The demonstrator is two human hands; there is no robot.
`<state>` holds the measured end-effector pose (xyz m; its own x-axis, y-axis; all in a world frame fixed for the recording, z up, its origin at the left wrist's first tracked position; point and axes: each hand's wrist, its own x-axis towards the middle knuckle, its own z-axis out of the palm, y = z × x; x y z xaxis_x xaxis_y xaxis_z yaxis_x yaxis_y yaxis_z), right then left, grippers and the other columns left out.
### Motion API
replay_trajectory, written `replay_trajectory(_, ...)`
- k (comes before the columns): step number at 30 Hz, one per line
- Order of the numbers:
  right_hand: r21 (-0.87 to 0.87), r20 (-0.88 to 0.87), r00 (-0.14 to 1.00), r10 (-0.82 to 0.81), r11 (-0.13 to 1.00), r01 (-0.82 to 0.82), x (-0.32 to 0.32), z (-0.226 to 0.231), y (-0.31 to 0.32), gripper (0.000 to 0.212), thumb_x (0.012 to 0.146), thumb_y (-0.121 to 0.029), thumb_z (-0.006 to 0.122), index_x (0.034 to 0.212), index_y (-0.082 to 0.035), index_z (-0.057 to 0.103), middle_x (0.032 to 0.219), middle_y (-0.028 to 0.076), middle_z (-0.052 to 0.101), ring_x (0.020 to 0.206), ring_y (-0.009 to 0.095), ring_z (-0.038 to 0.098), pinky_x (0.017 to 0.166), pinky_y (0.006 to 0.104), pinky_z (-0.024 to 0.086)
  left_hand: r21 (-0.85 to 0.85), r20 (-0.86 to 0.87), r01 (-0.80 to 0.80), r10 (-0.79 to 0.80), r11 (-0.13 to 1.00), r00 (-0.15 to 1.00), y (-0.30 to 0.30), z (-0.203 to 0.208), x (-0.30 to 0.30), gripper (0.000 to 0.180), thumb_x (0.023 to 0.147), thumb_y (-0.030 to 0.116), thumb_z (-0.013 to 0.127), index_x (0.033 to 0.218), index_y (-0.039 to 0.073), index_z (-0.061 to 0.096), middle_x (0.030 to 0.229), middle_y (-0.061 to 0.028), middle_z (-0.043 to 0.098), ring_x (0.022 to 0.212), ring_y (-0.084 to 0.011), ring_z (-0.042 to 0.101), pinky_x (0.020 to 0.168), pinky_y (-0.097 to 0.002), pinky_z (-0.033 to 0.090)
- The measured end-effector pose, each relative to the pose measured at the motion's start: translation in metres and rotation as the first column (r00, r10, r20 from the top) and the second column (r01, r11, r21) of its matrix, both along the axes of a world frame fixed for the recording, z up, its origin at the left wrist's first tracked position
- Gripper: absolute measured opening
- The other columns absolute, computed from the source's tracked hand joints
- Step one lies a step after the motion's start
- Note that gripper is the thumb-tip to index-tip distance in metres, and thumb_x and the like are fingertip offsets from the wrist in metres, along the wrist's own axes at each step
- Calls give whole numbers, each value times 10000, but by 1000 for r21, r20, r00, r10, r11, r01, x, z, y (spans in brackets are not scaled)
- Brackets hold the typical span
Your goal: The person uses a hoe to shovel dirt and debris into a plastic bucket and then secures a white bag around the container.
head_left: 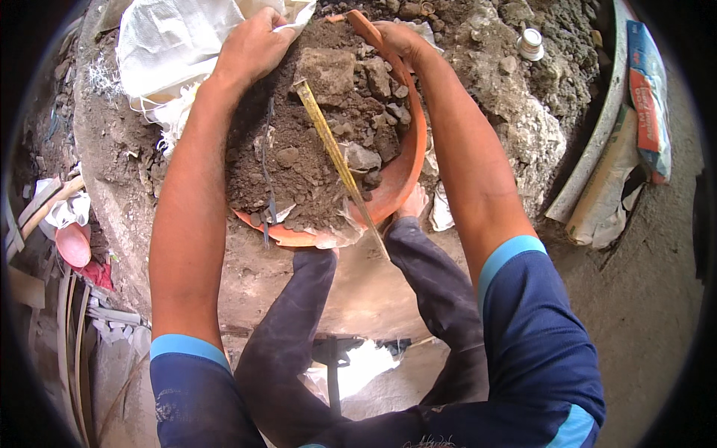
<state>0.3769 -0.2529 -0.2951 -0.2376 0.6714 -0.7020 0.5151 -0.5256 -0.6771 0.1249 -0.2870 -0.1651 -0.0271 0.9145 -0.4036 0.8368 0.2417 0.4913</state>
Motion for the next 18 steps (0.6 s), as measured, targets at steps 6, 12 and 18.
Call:
replay_trajectory(6, 58, -42, 999, 24, 998, -22, 0, 11, -6, 343, 929, -370, 484, 1060, -89, 630, 842, 44, 554, 694, 137, 466, 609, 341, 388, -91, -265, 311, -324, 946, 908, 6, 26, 17, 354, 815, 254, 579, 1087, 34, 629, 995, -175, 666, 926, -309, 640, 858, -401, 471)
replay_trajectory(12, -51, -382, 890, -250, 967, 250, -21, 50, -31, 359, 910, -407, 554, 1007, -66, 610, 842, 7, 551, 783, 110, 486, 727, 287, 393, 86, 14, 170, -172, 982, 985, 7, 7, 10, 358, 840, 219, 549, 1130, 14, 585, 977, -168, 657, 904, -250, 627, 848, -360, 467)
replay_trajectory(18, 90, -314, 940, -135, 981, 171, -25, 82, -57, 580, 860, -381, 623, 1245, 35, 499, 1037, 121, 576, 930, 185, 535, 806, 296, 427, -280, 583, -81, 237, 957, 777, 21, -1, 3, 346, 852, 128, 577, 1175, 4, 588, 1003, -65, 644, 887, -133, 595, 786, -257, 463)
